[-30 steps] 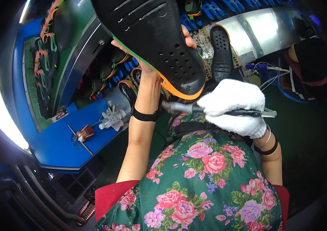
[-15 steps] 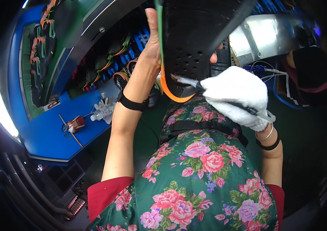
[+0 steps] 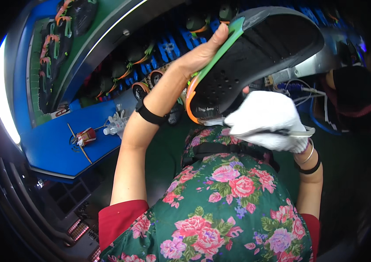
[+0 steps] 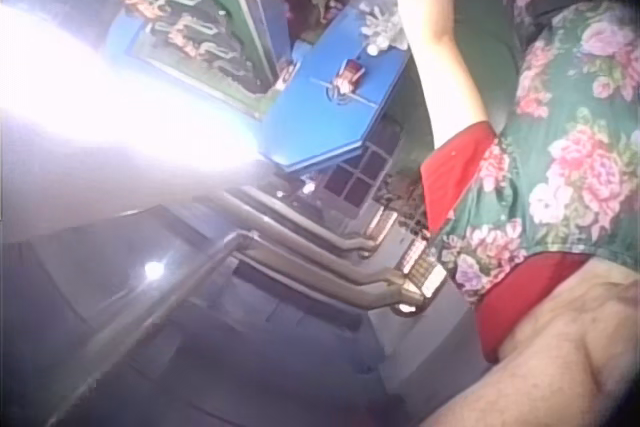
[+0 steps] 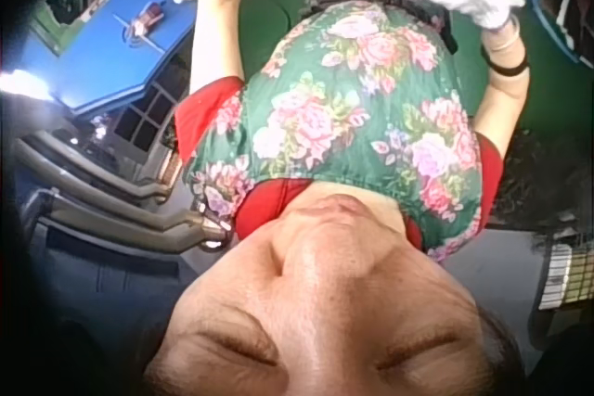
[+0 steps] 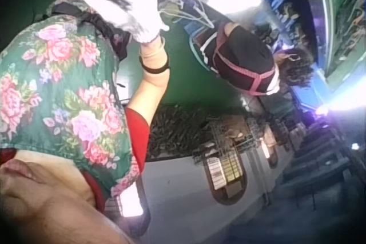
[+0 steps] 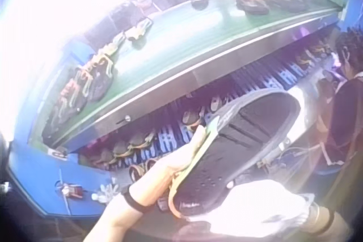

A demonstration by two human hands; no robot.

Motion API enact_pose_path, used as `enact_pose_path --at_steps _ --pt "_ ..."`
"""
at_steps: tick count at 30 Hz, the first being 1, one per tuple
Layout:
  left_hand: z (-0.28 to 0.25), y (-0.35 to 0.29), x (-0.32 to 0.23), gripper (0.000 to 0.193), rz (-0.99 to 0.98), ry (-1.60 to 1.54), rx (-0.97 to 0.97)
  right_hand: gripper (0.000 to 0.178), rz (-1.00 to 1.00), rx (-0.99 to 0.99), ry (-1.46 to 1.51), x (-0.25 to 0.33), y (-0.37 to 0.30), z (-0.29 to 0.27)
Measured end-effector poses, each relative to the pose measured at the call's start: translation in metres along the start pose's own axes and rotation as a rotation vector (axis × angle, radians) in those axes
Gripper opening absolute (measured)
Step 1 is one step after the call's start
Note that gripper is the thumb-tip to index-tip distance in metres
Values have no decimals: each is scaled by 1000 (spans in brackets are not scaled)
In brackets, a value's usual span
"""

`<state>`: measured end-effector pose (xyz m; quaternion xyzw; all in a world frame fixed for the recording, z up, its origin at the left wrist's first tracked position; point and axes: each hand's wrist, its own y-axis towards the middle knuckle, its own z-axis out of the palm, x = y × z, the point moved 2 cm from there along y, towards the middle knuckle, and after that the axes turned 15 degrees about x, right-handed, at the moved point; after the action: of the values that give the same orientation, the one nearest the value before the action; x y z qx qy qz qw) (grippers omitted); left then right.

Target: Using a brush to apply glue or adhesive to the edges and surfaces of shoe outsoles at a factory workstation.

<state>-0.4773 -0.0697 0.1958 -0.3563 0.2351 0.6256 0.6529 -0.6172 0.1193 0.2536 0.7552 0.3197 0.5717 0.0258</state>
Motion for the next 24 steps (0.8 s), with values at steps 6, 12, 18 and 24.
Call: enact_pose_path --at_steps 6,12,18,24 --pt "9 7 8 108 -29 -126 14 18 196 -173 199 -17 -10 1" --pt "2 1 61 80 252 -670 -66 23 405 -644 214 -16 -21 -7" --pt "23 -12 81 51 223 -333 -179 19 385 -484 -96 1 -9 -23" --pt "30 -38 78 42 -9 70 -190 21 377 -380 -163 4 -11 -21"
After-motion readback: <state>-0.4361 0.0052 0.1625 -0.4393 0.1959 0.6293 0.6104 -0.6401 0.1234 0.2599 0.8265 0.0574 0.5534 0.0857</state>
